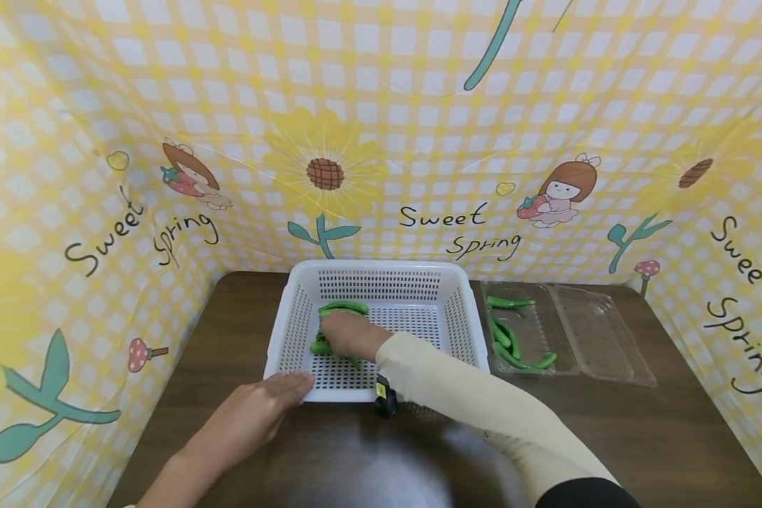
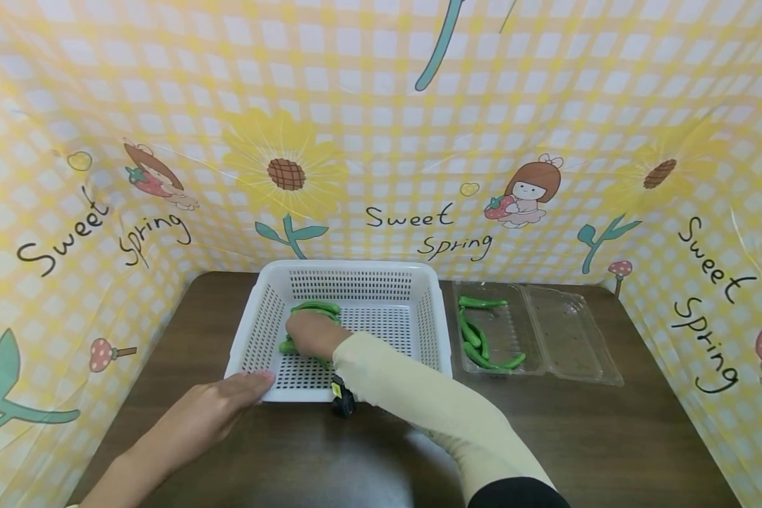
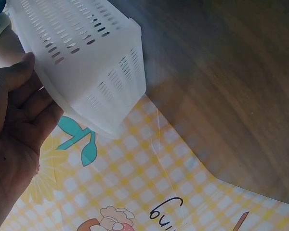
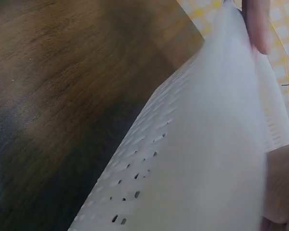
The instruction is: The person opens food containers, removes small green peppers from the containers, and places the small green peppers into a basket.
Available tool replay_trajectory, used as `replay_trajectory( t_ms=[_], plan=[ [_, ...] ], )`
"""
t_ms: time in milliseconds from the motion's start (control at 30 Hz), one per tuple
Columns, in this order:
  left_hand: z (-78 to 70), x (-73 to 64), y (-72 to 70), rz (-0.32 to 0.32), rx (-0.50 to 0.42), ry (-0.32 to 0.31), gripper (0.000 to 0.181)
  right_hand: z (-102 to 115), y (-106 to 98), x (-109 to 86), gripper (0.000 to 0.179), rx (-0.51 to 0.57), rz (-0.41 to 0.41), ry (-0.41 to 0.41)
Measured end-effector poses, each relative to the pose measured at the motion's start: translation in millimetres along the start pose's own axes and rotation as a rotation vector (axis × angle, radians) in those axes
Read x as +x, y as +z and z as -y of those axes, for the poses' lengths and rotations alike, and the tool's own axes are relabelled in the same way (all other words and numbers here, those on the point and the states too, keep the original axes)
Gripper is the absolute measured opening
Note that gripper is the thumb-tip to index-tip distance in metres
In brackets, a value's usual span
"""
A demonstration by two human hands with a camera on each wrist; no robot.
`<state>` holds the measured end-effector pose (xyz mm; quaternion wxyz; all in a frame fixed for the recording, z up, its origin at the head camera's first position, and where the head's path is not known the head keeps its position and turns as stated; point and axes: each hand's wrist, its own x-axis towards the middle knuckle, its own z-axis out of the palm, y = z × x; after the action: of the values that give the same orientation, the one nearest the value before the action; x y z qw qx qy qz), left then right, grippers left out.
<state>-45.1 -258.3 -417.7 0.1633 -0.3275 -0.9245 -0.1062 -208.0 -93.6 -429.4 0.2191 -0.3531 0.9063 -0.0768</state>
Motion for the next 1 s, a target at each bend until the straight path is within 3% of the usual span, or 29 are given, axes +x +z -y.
replay_trajectory(
  t_ms=[167,300,433,467,600,733,800,1000],
  plan=[
    [-0.7,-0.9,0.6,0.026,-0.010,0.001,0.041,-2,3,0.6,0.019,-0.029,-0.024,-0.007],
    [0.1,-2.0,2.7,0.028,-0.023,0.011,0.027,-8,-2,-1.4,0.022,-0.048,-0.034,-0.007],
    [2.0,-2.3,7.4,-0.015,-0.010,0.045,0.060,-25,-22,-14.6,0.025,-0.050,-0.050,0.015],
    [2.4,-2.4,8.7,-0.026,-0.001,0.055,0.062,-32,-28,-20.8,0.024,-0.021,-0.056,0.031],
    [3.3,-3.9,13.1,-0.054,0.027,0.061,0.030,-69,-56,-50.8,0.023,0.040,-0.120,0.101],
    [5.3,-7.5,17.5,-0.091,0.013,0.040,0.033,-121,-81,-80.0,0.017,-0.064,-0.246,0.190],
    [4.6,-8.5,17.1,-0.096,0.005,0.014,0.040,-150,-88,-96.7,0.014,-0.064,-0.300,0.244],
    [0.4,-8.9,13.7,-0.062,0.009,-0.081,0.042,-226,-91,-141.5,0.012,0.006,-0.321,0.381]
  ],
)
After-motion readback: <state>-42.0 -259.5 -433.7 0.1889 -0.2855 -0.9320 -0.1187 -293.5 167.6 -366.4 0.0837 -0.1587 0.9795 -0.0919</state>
